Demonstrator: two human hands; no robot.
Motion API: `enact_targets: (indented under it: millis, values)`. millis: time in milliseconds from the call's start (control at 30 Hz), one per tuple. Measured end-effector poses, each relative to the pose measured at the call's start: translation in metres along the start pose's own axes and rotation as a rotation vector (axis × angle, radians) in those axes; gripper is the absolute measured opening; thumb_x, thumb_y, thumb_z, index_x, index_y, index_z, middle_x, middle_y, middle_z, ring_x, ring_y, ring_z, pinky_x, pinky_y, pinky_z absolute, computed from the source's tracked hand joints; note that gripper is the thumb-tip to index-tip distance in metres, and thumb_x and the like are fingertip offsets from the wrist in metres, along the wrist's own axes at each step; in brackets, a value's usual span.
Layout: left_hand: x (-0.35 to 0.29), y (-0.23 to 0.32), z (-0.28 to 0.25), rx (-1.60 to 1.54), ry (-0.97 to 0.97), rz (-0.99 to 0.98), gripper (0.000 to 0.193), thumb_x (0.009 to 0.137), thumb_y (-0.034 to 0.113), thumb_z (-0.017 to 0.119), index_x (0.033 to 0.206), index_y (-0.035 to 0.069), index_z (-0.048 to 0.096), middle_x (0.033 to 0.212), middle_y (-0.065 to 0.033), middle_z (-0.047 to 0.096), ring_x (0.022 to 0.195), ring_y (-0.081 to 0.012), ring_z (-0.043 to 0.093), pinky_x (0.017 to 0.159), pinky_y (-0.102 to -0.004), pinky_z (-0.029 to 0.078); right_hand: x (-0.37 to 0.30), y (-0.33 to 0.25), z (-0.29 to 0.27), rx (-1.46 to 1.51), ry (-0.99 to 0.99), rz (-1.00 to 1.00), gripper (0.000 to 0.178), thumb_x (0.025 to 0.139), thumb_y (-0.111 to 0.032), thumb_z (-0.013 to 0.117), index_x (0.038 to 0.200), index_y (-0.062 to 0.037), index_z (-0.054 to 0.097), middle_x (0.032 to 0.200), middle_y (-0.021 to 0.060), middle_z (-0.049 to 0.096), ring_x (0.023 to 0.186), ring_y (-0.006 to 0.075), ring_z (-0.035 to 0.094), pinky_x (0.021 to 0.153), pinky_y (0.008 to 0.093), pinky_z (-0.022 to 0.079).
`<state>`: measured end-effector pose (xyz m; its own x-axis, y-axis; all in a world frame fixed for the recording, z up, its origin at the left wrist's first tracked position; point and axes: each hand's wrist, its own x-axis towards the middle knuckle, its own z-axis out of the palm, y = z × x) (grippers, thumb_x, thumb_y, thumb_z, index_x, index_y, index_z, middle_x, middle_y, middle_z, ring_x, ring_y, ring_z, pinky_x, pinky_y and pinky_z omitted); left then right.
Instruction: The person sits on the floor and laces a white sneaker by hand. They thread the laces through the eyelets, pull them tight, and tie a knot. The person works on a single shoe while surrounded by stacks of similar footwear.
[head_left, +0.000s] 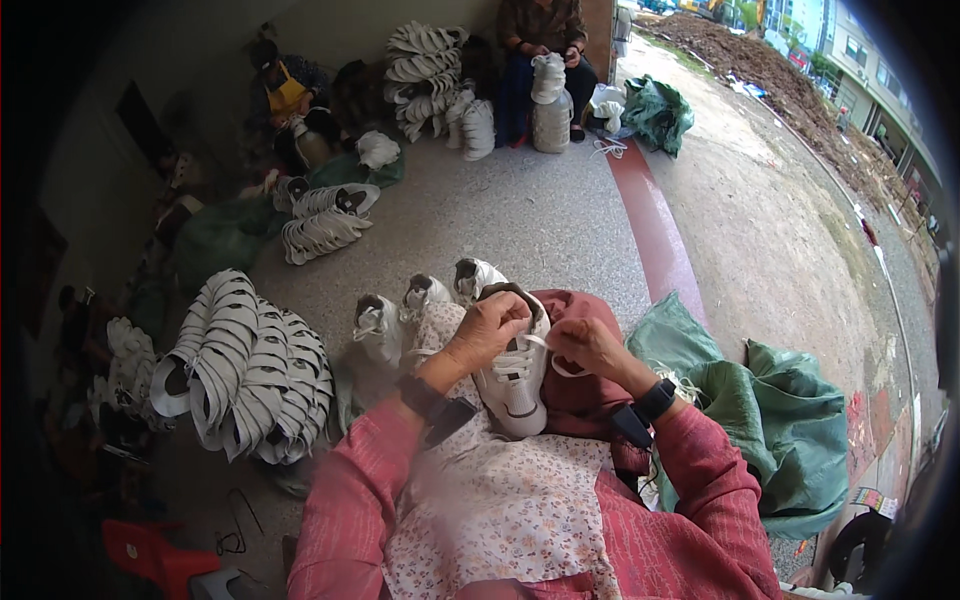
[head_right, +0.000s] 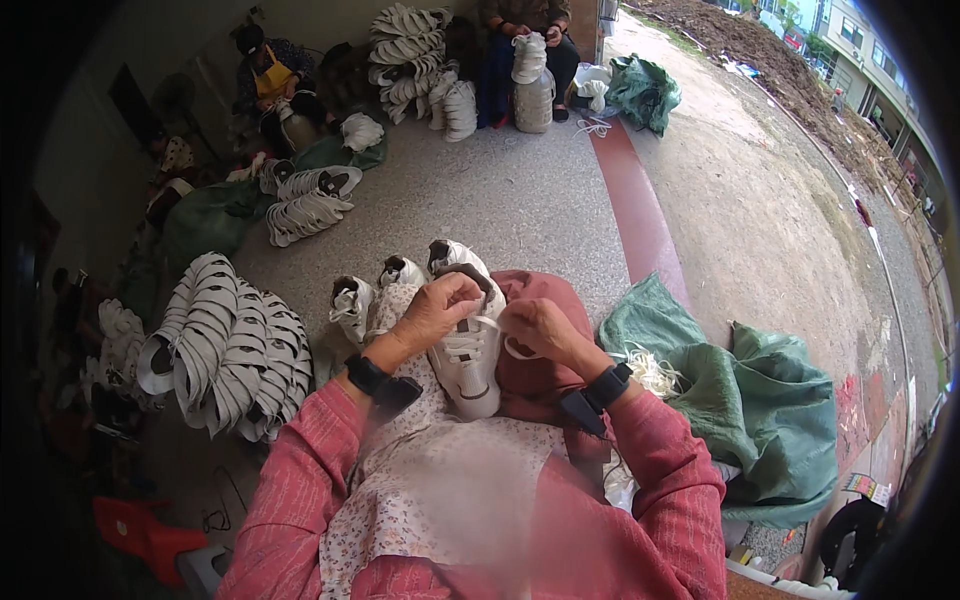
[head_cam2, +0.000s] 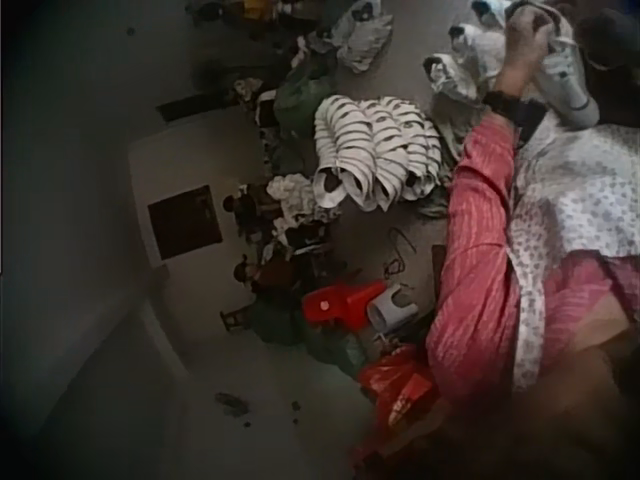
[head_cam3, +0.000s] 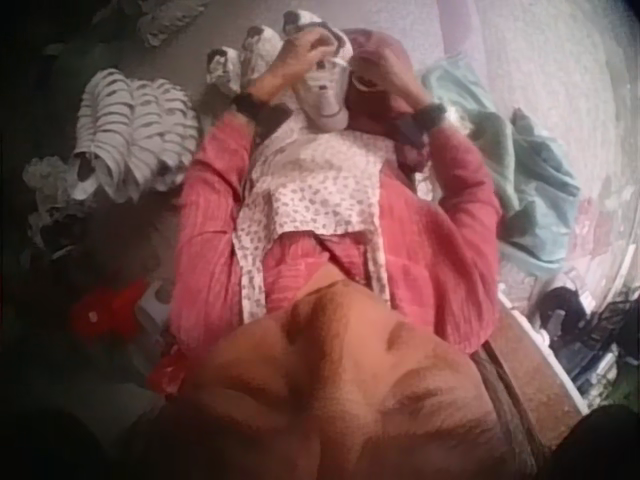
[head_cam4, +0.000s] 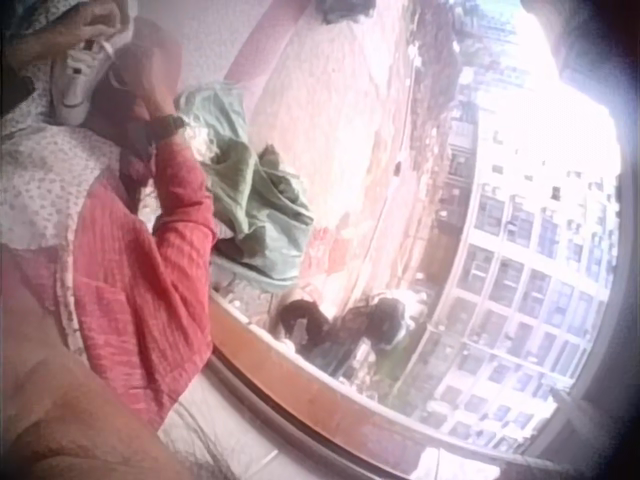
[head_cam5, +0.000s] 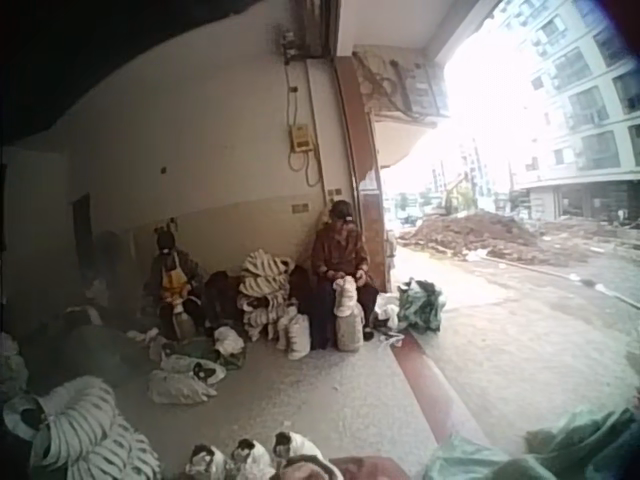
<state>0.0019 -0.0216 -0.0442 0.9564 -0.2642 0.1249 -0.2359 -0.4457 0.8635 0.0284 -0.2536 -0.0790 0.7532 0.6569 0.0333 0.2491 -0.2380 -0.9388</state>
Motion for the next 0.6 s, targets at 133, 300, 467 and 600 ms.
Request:
enact_targets:
  millis: [133,300,467,600]
  values:
    - [0.000,-0.006,-0.004,-0.089,-0.111,-0.177,0.018,0.091,0.014,0.069,0.104,0.002,0.069,0.097,-0.0013,0.068,0.091,-0.0101,0.062,0.081,-0.0266,0.051,-0.011,0.007,-0.001,-0.067,-0.138,-0.057,0.020,0.098,-0.018,0.060,0.094,0.0005,0.068,0.079,0.0037,0.066,0.076,0.0113,0.062,0.071,0.0282,0.050]
    - [0.008,0.000,-0.006,-0.110,-0.233,-0.268,0.019,0.086,0.009,0.073,0.103,0.001,0.071,0.098,-0.0017,0.068,0.091,-0.0106,0.063,0.081,-0.0266,0.051,-0.004,0.002,-0.004,0.122,-0.086,0.007,0.019,0.095,-0.017,0.062,0.097,0.0004,0.069,0.084,0.0092,0.068,0.080,0.0142,0.064,0.075,0.0298,0.051]
    - [0.011,0.005,-0.010,-0.179,-0.311,-0.280,0.017,0.084,0.005,0.073,0.100,0.001,0.074,0.097,0.0008,0.064,0.095,-0.0111,0.061,0.088,-0.0266,0.048,0.003,0.002,-0.009,0.014,-0.111,-0.010,0.019,0.093,-0.017,0.063,0.095,0.0006,0.070,0.083,0.0092,0.068,0.079,0.0160,0.064,0.073,0.0305,0.050]
    - [0.011,0.008,-0.010,-0.212,-0.307,-0.282,0.015,0.085,0.006,0.072,0.099,0.001,0.074,0.095,0.0015,0.062,0.094,-0.0112,0.060,0.088,-0.0267,0.047,0.006,0.004,-0.011,0.019,-0.105,0.028,0.020,0.090,-0.019,0.063,0.091,0.0000,0.070,0.081,0.0102,0.068,0.077,0.0189,0.065,0.071,0.0334,0.050]
